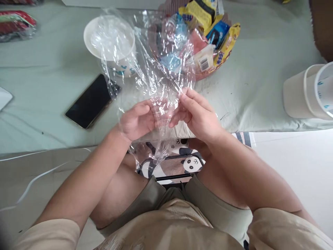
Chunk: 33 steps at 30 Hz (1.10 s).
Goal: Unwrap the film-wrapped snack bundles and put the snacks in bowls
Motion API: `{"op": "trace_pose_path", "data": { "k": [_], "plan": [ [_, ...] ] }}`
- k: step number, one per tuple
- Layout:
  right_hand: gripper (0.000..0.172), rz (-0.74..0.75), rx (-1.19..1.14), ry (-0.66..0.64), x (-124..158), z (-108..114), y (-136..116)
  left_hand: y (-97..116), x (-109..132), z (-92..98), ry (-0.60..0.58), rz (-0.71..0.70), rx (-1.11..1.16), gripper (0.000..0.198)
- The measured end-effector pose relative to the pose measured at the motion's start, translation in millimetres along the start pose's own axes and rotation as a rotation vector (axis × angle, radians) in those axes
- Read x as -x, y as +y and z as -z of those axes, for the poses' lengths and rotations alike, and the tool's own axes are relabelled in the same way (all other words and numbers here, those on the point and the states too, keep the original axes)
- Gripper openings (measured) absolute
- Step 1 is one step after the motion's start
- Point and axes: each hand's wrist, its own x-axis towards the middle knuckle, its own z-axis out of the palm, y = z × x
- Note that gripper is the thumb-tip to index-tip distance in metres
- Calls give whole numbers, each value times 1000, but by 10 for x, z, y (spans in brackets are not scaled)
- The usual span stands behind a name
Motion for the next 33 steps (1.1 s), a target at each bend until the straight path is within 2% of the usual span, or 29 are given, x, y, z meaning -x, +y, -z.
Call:
{"op": "trace_pose_path", "data": {
  "k": [3, 6, 9, 13, 16, 19, 22, 24, 27, 28, 29, 31, 33],
  "plan": [
    [45, -9, 80, 41, -17, -10, 34, -68, -34, 0, -7, -37, -108, 48],
    [46, 9, 228, 103, -14, -28, 32, -70, -43, 0, 119, -113, -213, 32],
    [40, 37, 349, 239, -14, -30, 8, -10, -22, -4, 232, -165, -268, 22],
    [33, 84, 435, 425, -30, -11, 1, 85, 17, 4, 351, -275, -234, 17],
    [30, 106, 448, 466, -49, 5, 39, 106, 38, -15, 385, -359, -148, 27],
    [28, 132, 400, 461, -73, 35, 113, 100, 59, -48, 322, -299, -95, 40],
    [28, 164, 336, 435, -70, 67, 180, 93, 77, -22, 234, -228, -169, 48],
    [29, 186, 313, 362, -36, 68, 190, 93, 99, 32, 276, -273, -266, 57],
    [62, 182, 334, 175, 53, 32, 136, 111, 196, 112, 388, -390, -384, 73],
    [67, 170, 346, 121, 84, 17, 106, 119, 251, 127, 402, -424, -419, 80],
    [64, 157, 358, 88, 111, 6, 77, 125, 314, 136, 401, -450, -459, 86],
    [44, 140, 386, 75, 149, -1, 29, 123, 451, 137, 340, -487, -559, 96],
    [37, 143, 429, 70, 169, 15, 6, 96, 569, 126, 244, -511, -694, 93]
  ]
}}
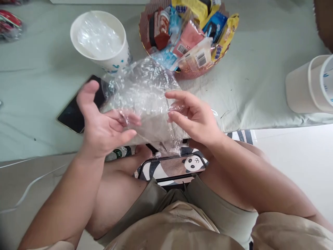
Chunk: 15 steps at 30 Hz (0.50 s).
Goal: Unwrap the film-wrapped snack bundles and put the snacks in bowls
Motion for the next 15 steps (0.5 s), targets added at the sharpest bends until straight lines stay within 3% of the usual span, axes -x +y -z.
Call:
{"op": "trace_pose_path", "data": {
  "k": [3, 5, 9, 13, 15],
  "plan": [
    [48, 74, 149, -66, 13, 31, 23, -1, 108, -10, -28, -106, -261, 60],
    [36, 160, 325, -71, 18, 33, 46, -21, 118, -21, 33, -177, -437, 44],
    [4, 324, 554, 49, 13, -2, 55, -51, 53, -7, 179, -320, -608, 32],
    [18, 398, 442, 100, 47, -50, -11, -17, 24, -7, 294, -404, -611, 15],
    [24, 312, 292, 80, 91, -83, -56, 4, 36, -36, 238, -409, -522, 27]
  ]
}}
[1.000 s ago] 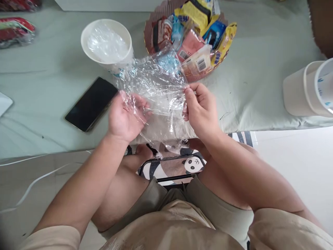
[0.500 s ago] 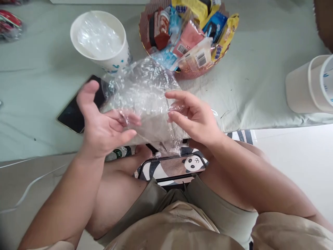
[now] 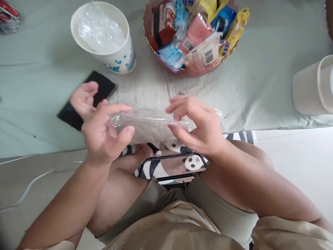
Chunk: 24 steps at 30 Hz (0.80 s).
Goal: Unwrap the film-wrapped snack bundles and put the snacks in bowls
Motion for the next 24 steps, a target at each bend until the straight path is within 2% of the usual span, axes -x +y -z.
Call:
{"op": "trace_pose_path", "data": {
  "k": [2, 4, 6, 8, 11, 14, 16, 18, 20, 22, 24],
  "plan": [
    [28, -178, -119, 15, 26, -26, -47, 30, 15, -36, -136, 116, 207, 47],
    [31, -328, -241, 66, 31, -62, -58, 40, 29, -97, -261, 362, 419, 60],
    [40, -392, -408, 109, 9, -100, -29, 32, 25, -165, -271, 611, 552, 53],
    [53, -436, -553, 111, -28, -126, 17, 16, -6, -215, -204, 754, 627, 40],
    [64, -559, -642, -4, -73, -132, 60, -7, -90, -231, -88, 823, 715, 33],
    [46, -675, -660, -142, -82, -115, 52, -25, -162, -219, -35, 834, 835, 45],
    [28, -685, -638, -145, -79, -100, 36, -36, -182, -226, -110, 865, 916, 55],
    [18, -647, -574, -110, -76, -85, 27, -49, -183, -245, -217, 905, 917, 53],
    [14, -605, -487, -99, -74, -72, 33, -65, -179, -257, -270, 933, 834, 40],
    [11, -586, -429, -92, -70, -67, 55, -81, -181, -243, -274, 934, 735, 29],
    [18, -589, -451, -59, -62, -73, 87, -93, -194, -206, -294, 919, 693, 28]
  ]
}}
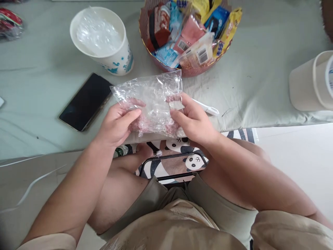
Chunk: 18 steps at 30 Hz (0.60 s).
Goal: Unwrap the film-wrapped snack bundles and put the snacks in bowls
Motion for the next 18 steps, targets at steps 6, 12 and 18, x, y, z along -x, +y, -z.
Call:
{"op": "trace_pose_path", "data": {
  "k": [6, 12, 18],
  "plan": [
    [15, 50, -245, 34, -38, -16, 35, 97, 15, 46, -111, -65, 187, 25],
    [34, 106, 169, -27, -48, 26, -36, 53, -56, 99, -46, -122, 86, 30],
    [40, 94, 52, -27, -29, -90, -18, -107, -101, 111, 161, -380, -311, 30]
  ]
}}
